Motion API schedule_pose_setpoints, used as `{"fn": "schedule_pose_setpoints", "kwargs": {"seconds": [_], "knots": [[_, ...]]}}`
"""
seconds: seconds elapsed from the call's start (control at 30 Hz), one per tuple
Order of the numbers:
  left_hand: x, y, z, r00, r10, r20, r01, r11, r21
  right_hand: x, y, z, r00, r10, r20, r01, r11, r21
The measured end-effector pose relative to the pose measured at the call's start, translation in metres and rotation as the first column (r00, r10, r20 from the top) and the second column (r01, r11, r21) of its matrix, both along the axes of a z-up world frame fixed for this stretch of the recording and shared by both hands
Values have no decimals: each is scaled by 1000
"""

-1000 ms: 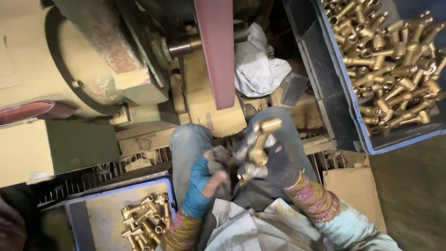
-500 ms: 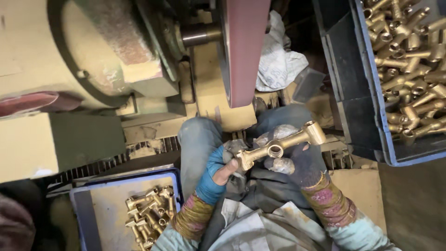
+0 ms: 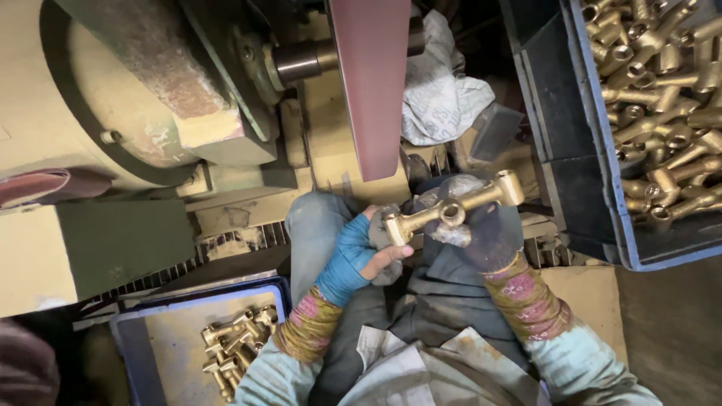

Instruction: The person uses a belt sander to polish small brass fittings. They hold each fitting with gloved hands against the moving belt, rotating it to smooth the surface, then place the finished piece into a blue bin.

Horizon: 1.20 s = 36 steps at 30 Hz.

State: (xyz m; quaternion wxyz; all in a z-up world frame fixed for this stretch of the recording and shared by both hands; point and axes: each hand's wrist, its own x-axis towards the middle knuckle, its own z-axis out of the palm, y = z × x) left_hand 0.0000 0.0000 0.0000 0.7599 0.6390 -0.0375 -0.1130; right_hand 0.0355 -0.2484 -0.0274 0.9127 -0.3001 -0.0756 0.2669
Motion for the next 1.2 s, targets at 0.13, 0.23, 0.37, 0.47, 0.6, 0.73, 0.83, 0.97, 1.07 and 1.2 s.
{"fn": "schedule_pose_setpoints", "kwargs": {"seconds": [0.13, 0.23, 0.37, 0.47, 0.6, 0.73, 0.83, 0.97, 1.07, 1.2], "knots": [[-9, 0, 5, 999, -43, 26, 43, 999, -17, -4, -11, 11, 790, 250, 559, 463, 354, -813], [-10, 1, 5, 999, -53, -2, 52, 994, -95, -6, -3, 21, 979, -179, -95, 170, 980, -99], [-1, 2, -4, 964, -122, -236, 46, 952, -304, 4, 9, 21, 957, -106, -270, 145, 981, 128], [11, 5, -25, 914, -153, -375, 75, 974, -215, 20, 25, 1, 981, -192, 13, 190, 958, -215], [42, 10, -63, 980, -121, -160, 111, 992, -67, 67, 34, -19, 852, 188, 489, 423, 305, -854], [52, -10, -106, 959, 3, -283, -22, 998, -65, 90, 45, -23, 915, 90, 393, 331, 390, -859], [48, -21, -127, 941, 56, -333, -114, 981, -157, 96, 48, -27, 885, 164, 435, 395, 228, -890], [49, -27, -137, 938, 98, -331, -176, 961, -215, 104, 45, -44, 923, 170, 346, 325, 142, -935], [48, -30, -139, 932, 146, -333, -230, 945, -231, 107, 40, -62, 909, 223, 352, 374, -66, -925], [52, -30, -138, 927, 130, -352, -214, 954, -212, 107, 41, -72, 910, 189, 369, 379, -18, -925]]}}
